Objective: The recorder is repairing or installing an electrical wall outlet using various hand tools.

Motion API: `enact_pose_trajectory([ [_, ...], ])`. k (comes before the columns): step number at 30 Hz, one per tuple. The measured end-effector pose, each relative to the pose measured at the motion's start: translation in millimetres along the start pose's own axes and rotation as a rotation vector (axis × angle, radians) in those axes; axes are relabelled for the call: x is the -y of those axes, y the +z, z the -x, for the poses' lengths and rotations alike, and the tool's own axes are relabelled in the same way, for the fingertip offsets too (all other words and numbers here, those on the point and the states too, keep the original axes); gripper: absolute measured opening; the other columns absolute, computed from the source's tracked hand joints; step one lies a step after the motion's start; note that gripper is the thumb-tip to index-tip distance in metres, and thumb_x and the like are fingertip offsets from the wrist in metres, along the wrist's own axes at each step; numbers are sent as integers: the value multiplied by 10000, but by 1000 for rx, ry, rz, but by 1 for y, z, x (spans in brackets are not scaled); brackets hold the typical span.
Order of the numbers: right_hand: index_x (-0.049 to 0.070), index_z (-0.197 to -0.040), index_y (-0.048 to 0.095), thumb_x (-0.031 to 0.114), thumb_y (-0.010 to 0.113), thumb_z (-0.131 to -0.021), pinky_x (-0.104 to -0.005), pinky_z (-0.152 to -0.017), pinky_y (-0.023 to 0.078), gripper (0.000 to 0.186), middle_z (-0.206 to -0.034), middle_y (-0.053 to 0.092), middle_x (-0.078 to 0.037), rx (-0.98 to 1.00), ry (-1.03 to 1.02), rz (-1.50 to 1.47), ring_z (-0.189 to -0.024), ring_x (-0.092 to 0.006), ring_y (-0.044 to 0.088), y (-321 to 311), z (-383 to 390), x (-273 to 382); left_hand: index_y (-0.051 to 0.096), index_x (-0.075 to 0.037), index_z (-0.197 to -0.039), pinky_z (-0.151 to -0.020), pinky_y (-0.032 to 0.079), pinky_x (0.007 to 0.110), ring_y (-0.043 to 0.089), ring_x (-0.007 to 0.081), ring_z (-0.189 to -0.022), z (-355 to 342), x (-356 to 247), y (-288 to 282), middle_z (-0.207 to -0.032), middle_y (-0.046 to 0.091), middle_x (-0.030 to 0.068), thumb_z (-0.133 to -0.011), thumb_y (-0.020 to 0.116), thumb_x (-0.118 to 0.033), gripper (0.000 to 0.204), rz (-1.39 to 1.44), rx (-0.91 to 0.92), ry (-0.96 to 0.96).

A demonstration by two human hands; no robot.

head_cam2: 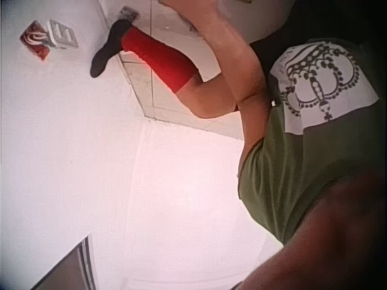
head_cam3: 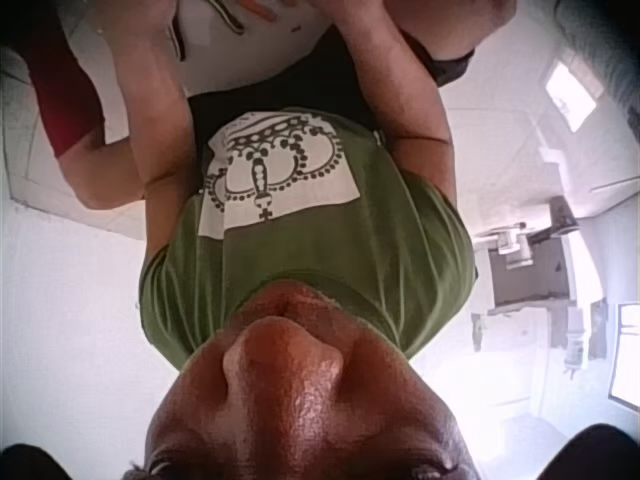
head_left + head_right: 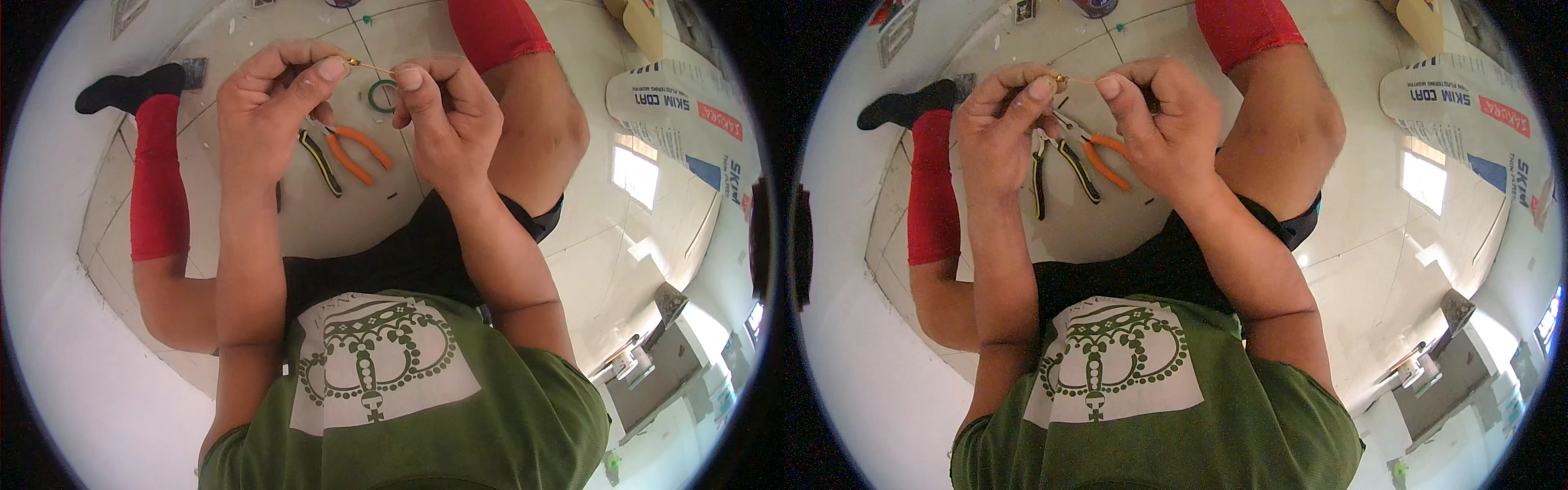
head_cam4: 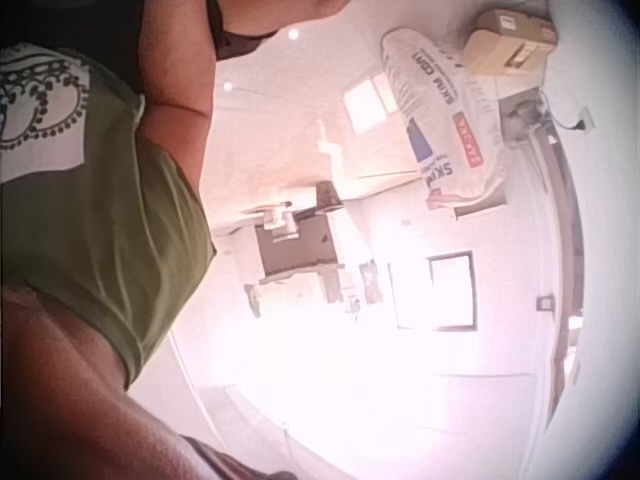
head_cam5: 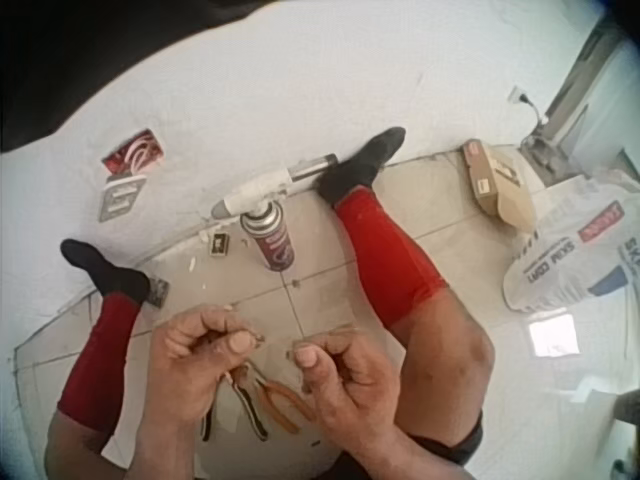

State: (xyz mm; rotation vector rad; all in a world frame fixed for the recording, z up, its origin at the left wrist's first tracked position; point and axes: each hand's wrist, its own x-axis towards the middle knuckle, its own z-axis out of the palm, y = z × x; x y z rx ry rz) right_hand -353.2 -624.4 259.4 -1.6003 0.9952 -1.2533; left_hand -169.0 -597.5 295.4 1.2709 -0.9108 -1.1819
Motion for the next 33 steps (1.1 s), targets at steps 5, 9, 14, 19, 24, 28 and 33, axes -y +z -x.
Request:
enact_pose_trajectory([
  [5, 1, -875, 608, 208, 596, -1052, -241, -542, 482, 272, -736, 602, -36, 4, 381, -253, -590, -89, 559, 1, 1, 18, 746, -8, -997, -580, 520, 213, 612, 67, -676, 0, -1, 3, -866, 719, 35, -895, 775, -101, 141, -26, 19, 79],
  [9, -2, -886, 611, 210, 603, -1048, -245, -549, 490, 266, -760, 615, -43, -53, 398, -430, -591, -96, 562, 2, -3, 17, 745, -8, -997, -591, 517, 217, 612, 77, -664, 1, 2, 7, -880, 725, 43, -898, 768, -84, 127, -36, -7, 66],
  [14, -3, -890, 603, 226, 607, -1047, -243, -554, 497, 278, -809, 639, -57, 40, 201, -248, -604, -93, 562, -1, -4, 13, 742, -2, -1003, -592, 515, 220, 611, 78, -675, -1, 4, 2, -888, 727, 48, -900, 763, -79, 130, -12, -52, 102],
  [19, -4, -886, 603, 247, 595, -1054, -246, -539, 492, 303, -809, 633, -55, -4, 369, -290, -606, -84, 545, -1, -3, 12, 730, 18, -1053, -600, 537, 233, 613, 76, -711, 2, 2, 6, -898, 723, 58, -922, 727, -70, 158, 20, 13, 55],
  [24, -1, -874, 603, 267, 580, -1062, -250, -529, 489, 328, -803, 628, -52, -35, 430, -304, -612, -76, 530, -2, -4, 13, 730, 5, -1082, -591, 552, 257, 625, 102, -734, -3, 0, -2, -960, 726, 95, -932, 685, -49, 166, 195, 27, -21],
  [28, 0, -860, 606, 302, 601, -1049, -246, -512, 462, 356, -772, 622, -41, -46, 412, -332, -583, -75, 534, 1, -2, 10, 732, 14, -1083, -624, 537, 230, 607, 68, -782, 1, -5, 2, -985, 714, 58, -929, 714, -58, 171, -52, 1, 38],
  [33, -18, -922, 621, 240, 582, -1059, -252, -553, 502, 295, -837, 648, -66, 26, 473, -274, -640, -87, 554, -1, 0, 12, 738, -11, -1064, -630, 524, 220, 604, 61, -749, 5, -6, 6, -939, 715, 21, -929, 749, -127, 178, -223, 3, 19],
])
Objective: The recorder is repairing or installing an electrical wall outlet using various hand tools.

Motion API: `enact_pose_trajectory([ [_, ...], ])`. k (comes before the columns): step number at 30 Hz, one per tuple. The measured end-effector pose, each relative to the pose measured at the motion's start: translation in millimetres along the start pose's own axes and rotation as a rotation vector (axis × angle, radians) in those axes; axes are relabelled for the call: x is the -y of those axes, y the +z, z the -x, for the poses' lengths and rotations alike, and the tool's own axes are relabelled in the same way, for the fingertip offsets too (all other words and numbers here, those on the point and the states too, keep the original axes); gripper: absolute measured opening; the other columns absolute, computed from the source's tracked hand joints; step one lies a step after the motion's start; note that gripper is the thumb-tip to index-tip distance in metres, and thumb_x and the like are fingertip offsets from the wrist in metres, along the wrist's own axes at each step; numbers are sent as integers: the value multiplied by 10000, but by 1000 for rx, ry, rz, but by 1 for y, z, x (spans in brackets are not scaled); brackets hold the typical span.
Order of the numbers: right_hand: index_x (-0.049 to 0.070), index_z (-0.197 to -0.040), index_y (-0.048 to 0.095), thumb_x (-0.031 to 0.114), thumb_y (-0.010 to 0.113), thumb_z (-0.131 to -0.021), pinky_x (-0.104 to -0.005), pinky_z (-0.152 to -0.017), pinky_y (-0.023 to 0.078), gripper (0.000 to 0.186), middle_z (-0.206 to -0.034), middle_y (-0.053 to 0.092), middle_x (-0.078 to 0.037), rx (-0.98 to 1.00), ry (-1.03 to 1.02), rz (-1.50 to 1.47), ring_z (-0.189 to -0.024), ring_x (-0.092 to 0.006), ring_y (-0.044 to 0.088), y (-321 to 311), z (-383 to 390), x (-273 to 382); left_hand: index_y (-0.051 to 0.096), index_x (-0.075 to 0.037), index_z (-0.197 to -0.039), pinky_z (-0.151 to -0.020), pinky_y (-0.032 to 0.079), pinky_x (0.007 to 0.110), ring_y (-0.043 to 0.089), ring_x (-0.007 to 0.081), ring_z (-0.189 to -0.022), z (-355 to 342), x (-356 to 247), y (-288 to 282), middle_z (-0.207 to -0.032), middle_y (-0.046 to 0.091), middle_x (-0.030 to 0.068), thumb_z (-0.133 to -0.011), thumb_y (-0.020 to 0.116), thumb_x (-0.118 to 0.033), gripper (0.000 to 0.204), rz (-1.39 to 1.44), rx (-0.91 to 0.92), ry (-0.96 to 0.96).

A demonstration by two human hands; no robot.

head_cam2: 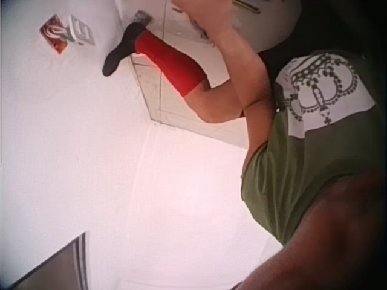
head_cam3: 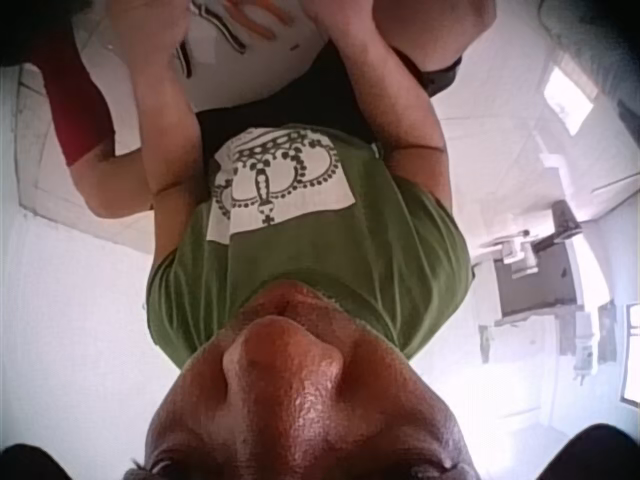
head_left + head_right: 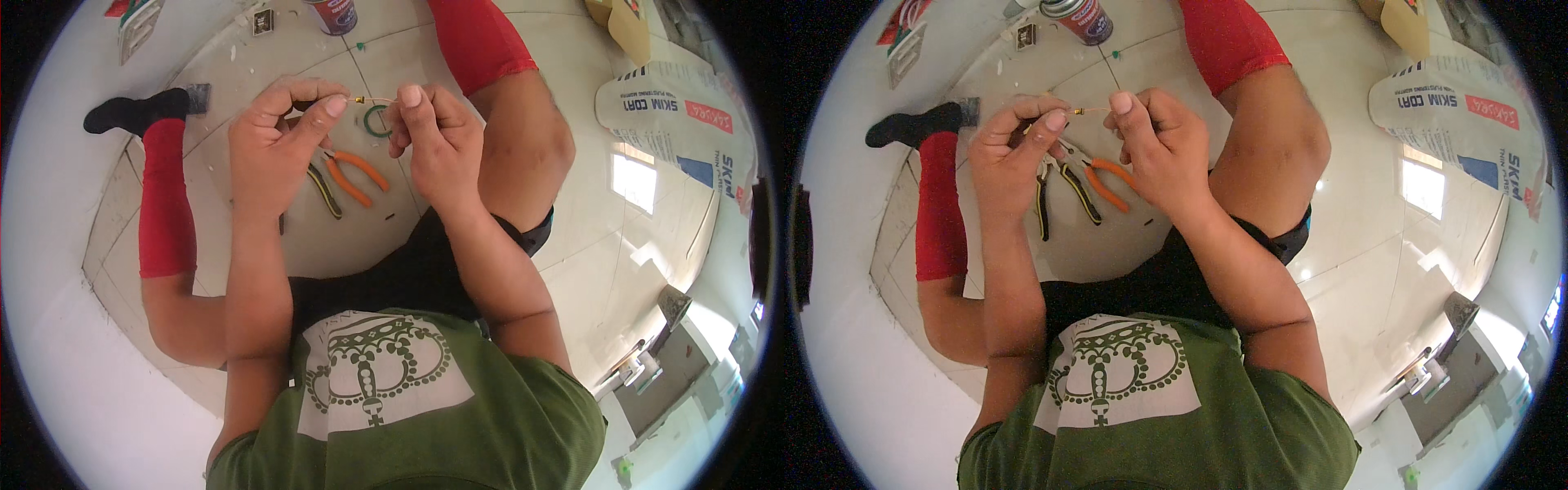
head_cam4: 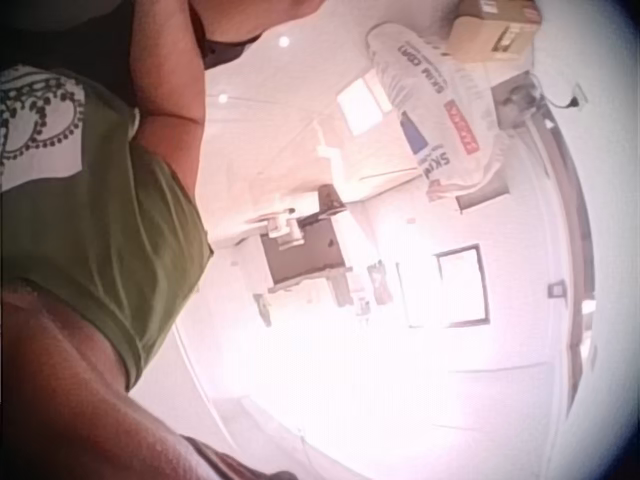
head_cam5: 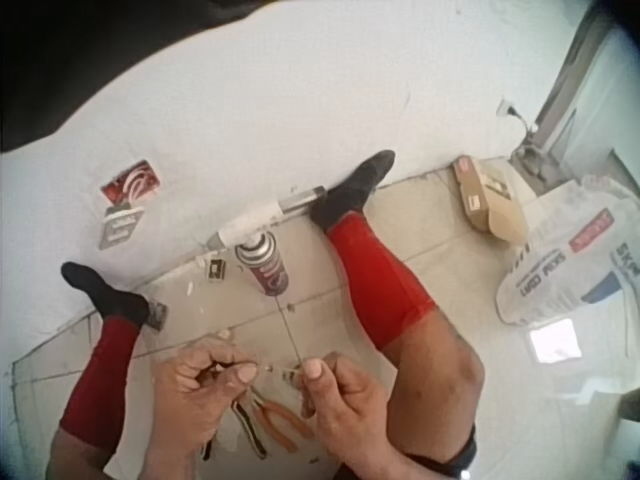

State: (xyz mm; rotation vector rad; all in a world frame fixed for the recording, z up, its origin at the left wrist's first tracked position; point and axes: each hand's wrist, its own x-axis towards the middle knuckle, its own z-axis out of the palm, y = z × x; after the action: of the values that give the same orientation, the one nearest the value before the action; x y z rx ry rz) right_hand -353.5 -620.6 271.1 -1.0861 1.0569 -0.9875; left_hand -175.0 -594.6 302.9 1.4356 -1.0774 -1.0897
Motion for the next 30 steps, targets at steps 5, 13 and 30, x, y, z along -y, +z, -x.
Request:
enact_pose_trajectory([
  [5, -12, -935, 669, 223, 676, -1004, -230, -547, 458, 246, -758, 613, -12, -15, -98, -78, -618, -61, 568, 4, -1, 4, 736, -22, -1036, -629, 514, 213, 595, 58, -712, -3, 3, 2, -887, 710, 1, -933, 753, -153, 167, 7, -57, -41],
  [13, 9, -816, 624, 254, 657, -1014, -242, -529, 454, 316, -729, 607, -40, -140, -52, 72, -574, -78, 560, 5, -2, 10, 714, -46, -1016, -692, 516, 279, 601, 109, -727, 0, -10, 1, -852, 672, 21, -953, 715, -197, 164, -247, 16, -166],
  [30, 24, -800, 603, 185, 718, -975, -247, -551, 411, 263, -708, 552, 1, -5, -62, 145, -629, -84, 516, 0, -1, -12, 743, -100, -1045, -823, 545, 434, 650, 320, -920, 4, 8, 3, -904, 689, 84, -886, 705, -179, 182, -682, 182, 308],
])
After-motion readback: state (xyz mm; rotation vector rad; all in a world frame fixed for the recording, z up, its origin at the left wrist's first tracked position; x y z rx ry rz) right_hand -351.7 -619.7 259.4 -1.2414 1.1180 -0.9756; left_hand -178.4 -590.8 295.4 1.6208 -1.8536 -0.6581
